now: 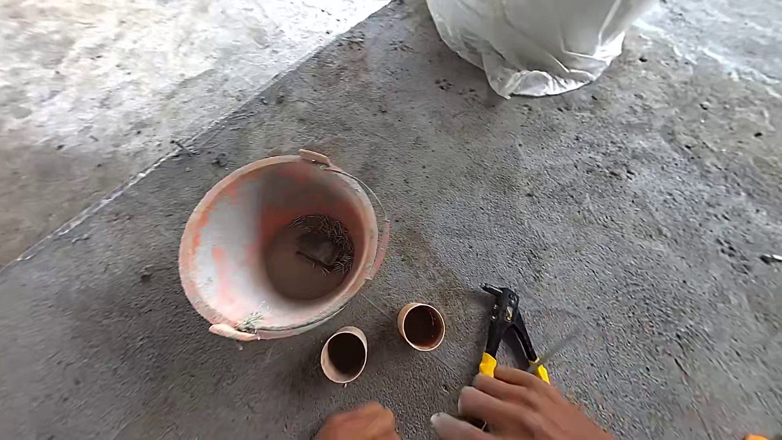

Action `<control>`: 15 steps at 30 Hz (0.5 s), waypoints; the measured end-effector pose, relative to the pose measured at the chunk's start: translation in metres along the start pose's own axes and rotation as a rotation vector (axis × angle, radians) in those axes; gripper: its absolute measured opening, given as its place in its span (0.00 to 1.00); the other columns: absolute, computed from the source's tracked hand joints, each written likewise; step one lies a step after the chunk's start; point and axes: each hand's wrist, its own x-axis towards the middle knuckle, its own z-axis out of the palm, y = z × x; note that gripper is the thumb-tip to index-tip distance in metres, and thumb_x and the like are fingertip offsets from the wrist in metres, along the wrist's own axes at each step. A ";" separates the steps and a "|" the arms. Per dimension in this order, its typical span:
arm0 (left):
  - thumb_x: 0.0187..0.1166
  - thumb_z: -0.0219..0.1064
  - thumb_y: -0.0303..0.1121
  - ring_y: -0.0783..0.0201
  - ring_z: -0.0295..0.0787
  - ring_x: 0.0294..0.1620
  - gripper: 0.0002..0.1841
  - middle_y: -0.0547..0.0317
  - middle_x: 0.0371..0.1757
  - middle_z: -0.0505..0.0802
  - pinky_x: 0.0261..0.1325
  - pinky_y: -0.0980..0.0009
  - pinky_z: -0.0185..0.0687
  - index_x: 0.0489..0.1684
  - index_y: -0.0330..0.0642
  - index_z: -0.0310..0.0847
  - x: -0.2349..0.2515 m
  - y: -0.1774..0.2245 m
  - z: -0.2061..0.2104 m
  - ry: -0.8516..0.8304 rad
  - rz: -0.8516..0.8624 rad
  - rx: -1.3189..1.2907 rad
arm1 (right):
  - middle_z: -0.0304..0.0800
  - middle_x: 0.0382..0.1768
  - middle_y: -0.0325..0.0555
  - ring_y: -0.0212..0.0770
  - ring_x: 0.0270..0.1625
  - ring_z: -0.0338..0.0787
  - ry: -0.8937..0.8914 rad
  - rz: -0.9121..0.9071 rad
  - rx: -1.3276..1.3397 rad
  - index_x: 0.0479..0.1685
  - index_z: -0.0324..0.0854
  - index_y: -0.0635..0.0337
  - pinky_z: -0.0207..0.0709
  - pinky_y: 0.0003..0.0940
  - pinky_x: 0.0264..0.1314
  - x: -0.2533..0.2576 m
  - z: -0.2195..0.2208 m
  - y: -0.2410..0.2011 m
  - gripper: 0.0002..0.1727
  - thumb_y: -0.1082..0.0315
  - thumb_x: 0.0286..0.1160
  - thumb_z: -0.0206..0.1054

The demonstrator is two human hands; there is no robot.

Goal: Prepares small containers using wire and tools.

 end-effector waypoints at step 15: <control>0.45 0.76 0.76 0.62 0.87 0.61 0.57 0.45 0.60 0.88 0.63 0.65 0.86 0.66 0.30 0.79 -0.037 -0.122 0.026 0.739 -0.459 0.011 | 0.89 0.22 0.48 0.55 0.21 0.90 -0.014 0.542 0.168 0.66 0.88 0.41 0.79 0.57 0.19 -0.028 0.065 0.009 0.18 0.62 0.81 0.61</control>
